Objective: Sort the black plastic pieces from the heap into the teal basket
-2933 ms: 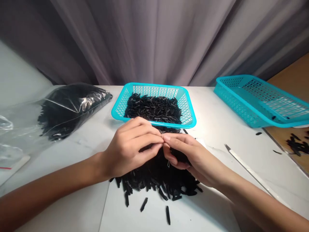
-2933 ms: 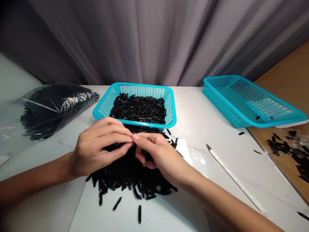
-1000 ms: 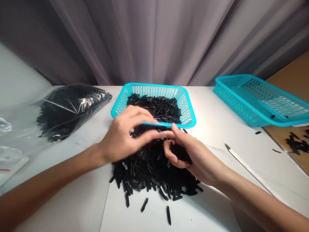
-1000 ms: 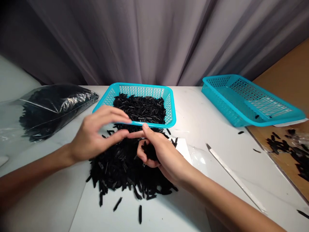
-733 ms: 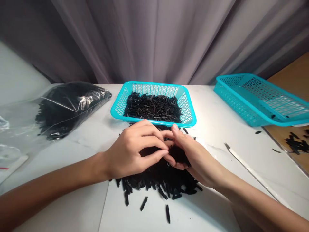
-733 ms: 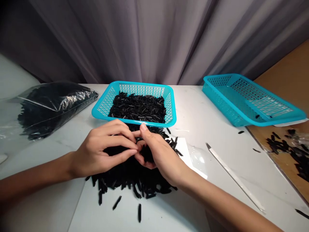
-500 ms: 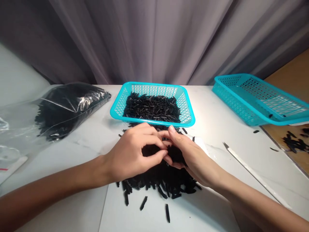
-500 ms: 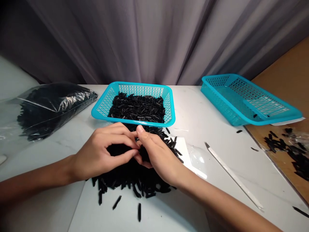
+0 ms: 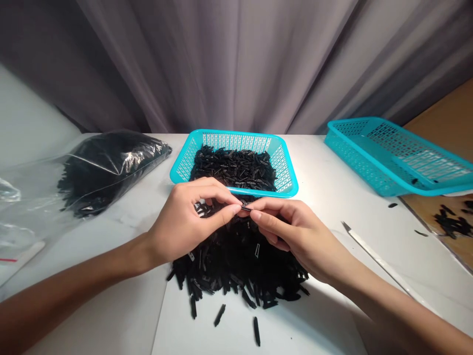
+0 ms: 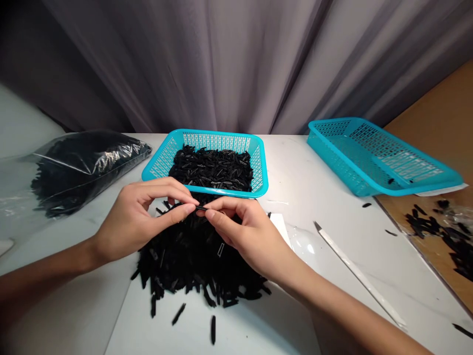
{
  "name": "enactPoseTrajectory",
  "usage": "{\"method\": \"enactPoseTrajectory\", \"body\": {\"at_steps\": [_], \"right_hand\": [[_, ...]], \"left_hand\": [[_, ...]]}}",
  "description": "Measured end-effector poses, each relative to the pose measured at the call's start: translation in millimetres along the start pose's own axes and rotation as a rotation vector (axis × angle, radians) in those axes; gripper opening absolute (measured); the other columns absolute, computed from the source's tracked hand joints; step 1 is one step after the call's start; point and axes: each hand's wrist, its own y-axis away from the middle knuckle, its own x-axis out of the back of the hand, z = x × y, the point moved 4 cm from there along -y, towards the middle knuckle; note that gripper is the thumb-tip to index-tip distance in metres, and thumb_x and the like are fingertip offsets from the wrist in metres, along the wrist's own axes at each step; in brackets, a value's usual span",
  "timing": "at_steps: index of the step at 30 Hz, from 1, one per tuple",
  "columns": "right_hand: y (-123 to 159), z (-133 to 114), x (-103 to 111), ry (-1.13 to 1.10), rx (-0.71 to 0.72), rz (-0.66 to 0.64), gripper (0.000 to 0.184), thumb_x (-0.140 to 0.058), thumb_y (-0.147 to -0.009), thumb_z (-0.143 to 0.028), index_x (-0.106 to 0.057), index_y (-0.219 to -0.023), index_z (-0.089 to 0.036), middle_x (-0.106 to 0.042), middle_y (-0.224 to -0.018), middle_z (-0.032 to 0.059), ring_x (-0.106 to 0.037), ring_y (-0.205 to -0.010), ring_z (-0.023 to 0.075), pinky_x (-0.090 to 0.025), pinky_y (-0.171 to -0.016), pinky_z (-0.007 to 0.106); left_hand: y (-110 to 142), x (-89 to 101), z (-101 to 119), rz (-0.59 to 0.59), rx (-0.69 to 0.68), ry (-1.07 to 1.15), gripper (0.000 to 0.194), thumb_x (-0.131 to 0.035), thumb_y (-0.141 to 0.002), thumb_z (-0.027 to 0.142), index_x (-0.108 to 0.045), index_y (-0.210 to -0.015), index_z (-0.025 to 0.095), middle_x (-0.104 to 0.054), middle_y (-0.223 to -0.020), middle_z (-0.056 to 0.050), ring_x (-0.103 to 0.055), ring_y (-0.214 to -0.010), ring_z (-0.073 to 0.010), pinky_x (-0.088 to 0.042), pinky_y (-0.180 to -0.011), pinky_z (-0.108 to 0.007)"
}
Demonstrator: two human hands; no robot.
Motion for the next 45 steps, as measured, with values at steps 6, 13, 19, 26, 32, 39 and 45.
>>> {"method": "enactPoseTrajectory", "body": {"at_steps": [6,13,19,26,32,39,45], "right_hand": [[0.8,-6.0,1.9,0.157,0.071,0.022,0.029,-0.063,-0.096,-0.042,-0.073,-0.095,-0.016,-0.041,-0.058,-0.0065,-0.031,-0.052,0.0071,-0.023,-0.044,0.023],[3.3,-5.2,3.5,0.187,0.07,0.031,0.024,-0.063,-0.095,-0.038,-0.073,-0.095,-0.016,-0.041,-0.057,-0.0065,-0.031,-0.052,0.0075,-0.023,-0.044,0.023],[3.4,-4.9,1.7,0.166,0.038,0.04,0.034,-0.058,-0.097,-0.044,-0.073,-0.094,-0.013,-0.038,-0.054,-0.0065,-0.03,-0.05,0.0085,-0.022,-0.044,0.024],[3.7,-5.4,2.1,0.171,0.047,0.042,0.038,-0.054,-0.098,-0.047,-0.074,-0.094,-0.015,-0.039,-0.054,-0.0062,-0.031,-0.05,0.0083,-0.024,-0.045,0.024],[3.1,-4.3,2.7,0.182,0.052,0.04,0.037,-0.055,-0.098,-0.047,-0.074,-0.093,-0.015,-0.04,-0.054,-0.0062,-0.033,-0.05,0.0079,-0.025,-0.045,0.023],[2.6,-4.3,1.7,0.14,0.038,0.021,0.034,-0.058,-0.097,-0.046,-0.072,-0.093,-0.015,-0.038,-0.053,-0.0071,-0.029,-0.049,0.0078,-0.022,-0.044,0.023],[2.9,-1.7,1.8,0.02,0.021,-0.043,0.028,-0.06,-0.097,-0.041,-0.071,-0.095,-0.015,-0.039,-0.054,-0.0072,-0.027,-0.049,0.0076,-0.02,-0.043,0.023]], "left_hand": [[0.3,1.7,2.0,0.007,-0.096,-0.039,0.002,-0.074,-0.084,0.016,-0.076,-0.085,0.018,-0.075,-0.084,0.001,-0.067,-0.081,-0.0095,-0.052,-0.076,-0.02],[2.4,2.3,1.5,0.035,-0.213,-0.075,0.005,-0.076,-0.083,0.015,-0.077,-0.088,0.016,-0.076,-0.086,-0.001,-0.068,-0.081,-0.0102,-0.053,-0.077,-0.022],[1.5,3.1,1.9,0.023,-0.216,-0.102,0.003,-0.074,-0.087,0.017,-0.077,-0.086,0.018,-0.075,-0.083,0.001,-0.066,-0.08,-0.0102,-0.052,-0.077,-0.023],[2.4,0.3,1.3,-0.017,-0.184,-0.089,0.009,-0.069,-0.09,0.016,-0.074,-0.083,0.018,-0.073,-0.081,0.002,-0.064,-0.077,-0.0093,-0.05,-0.076,-0.022],[2.3,-0.6,0.4,-0.044,-0.183,-0.068,0.012,-0.066,-0.092,0.015,-0.073,-0.082,0.017,-0.072,-0.08,0.001,-0.063,-0.075,-0.0086,-0.049,-0.074,-0.022],[3.0,-1.7,0.3,-0.039,-0.19,-0.049,0.009,-0.067,-0.091,0.015,-0.073,-0.084,0.017,-0.072,-0.08,0.001,-0.063,-0.075,-0.0086,-0.05,-0.072,-0.021],[3.0,-1.1,2.6,-0.039,-0.164,-0.026,0.01,-0.067,-0.091,0.014,-0.074,-0.084,0.018,-0.074,-0.081,0.001,-0.065,-0.076,-0.0091,-0.051,-0.072,-0.021]]}}
